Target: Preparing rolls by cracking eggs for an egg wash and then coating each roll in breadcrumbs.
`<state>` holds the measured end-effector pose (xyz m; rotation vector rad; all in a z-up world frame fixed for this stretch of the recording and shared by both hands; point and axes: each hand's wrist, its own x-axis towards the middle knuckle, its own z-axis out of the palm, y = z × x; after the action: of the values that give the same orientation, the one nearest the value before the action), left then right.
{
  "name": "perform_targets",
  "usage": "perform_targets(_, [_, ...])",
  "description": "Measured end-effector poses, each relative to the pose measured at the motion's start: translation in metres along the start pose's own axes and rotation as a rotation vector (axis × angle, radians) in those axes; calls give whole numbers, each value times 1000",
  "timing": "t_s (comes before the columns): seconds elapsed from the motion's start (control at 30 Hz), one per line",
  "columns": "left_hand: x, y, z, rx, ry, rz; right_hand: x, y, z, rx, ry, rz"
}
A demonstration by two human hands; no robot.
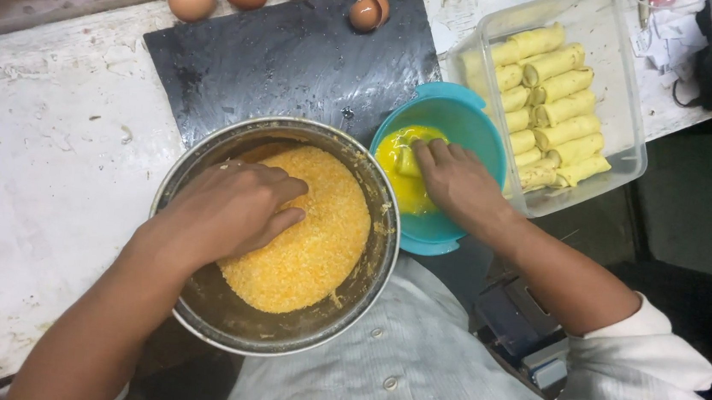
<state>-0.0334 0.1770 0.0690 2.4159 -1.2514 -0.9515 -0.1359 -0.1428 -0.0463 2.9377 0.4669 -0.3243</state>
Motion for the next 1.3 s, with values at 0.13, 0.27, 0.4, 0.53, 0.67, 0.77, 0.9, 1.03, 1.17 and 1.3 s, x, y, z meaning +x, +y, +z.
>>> perform_targets(0.13, [-2, 2, -2, -20, 26, -14, 3, 0, -51, 57, -163, -11])
perform_targets(0.27, [-3, 0, -4, -70, 59, -84, 13, -3, -75, 27, -395, -18])
perform_targets(0.4, [-3, 2, -5, -60, 44, -110, 36, 5, -104, 475, -570, 111])
perform_targets(0.53, [-4, -1, -2, -66, 40, -113, 20, 50, -111, 852, -554, 184])
perform_targets(0.67, [-2, 0, -3, -86, 42, -115, -13, 87, -49, 1505, -319, 139])
perform_targets(0.77, [-2, 0, -3, -78, 47, -115, -26, 89, -26, 1924, -150, -45])
perform_targets(0.9, [-1, 2, 0, -115, 46, -98, -21, 66, -41, 1922, -129, -197])
perform_targets(1.03, [0, 6, 1, -116, 58, -104, -3, 49, -58, 1716, -147, -245])
perform_targets(1.17, [0, 7, 1, -71, 79, -108, 4, 20, -66, 1216, -43, 4])
perform_targets(1.3, [4, 5, 5, -36, 107, -115, 1, 22, -59, 1025, -8, 85])
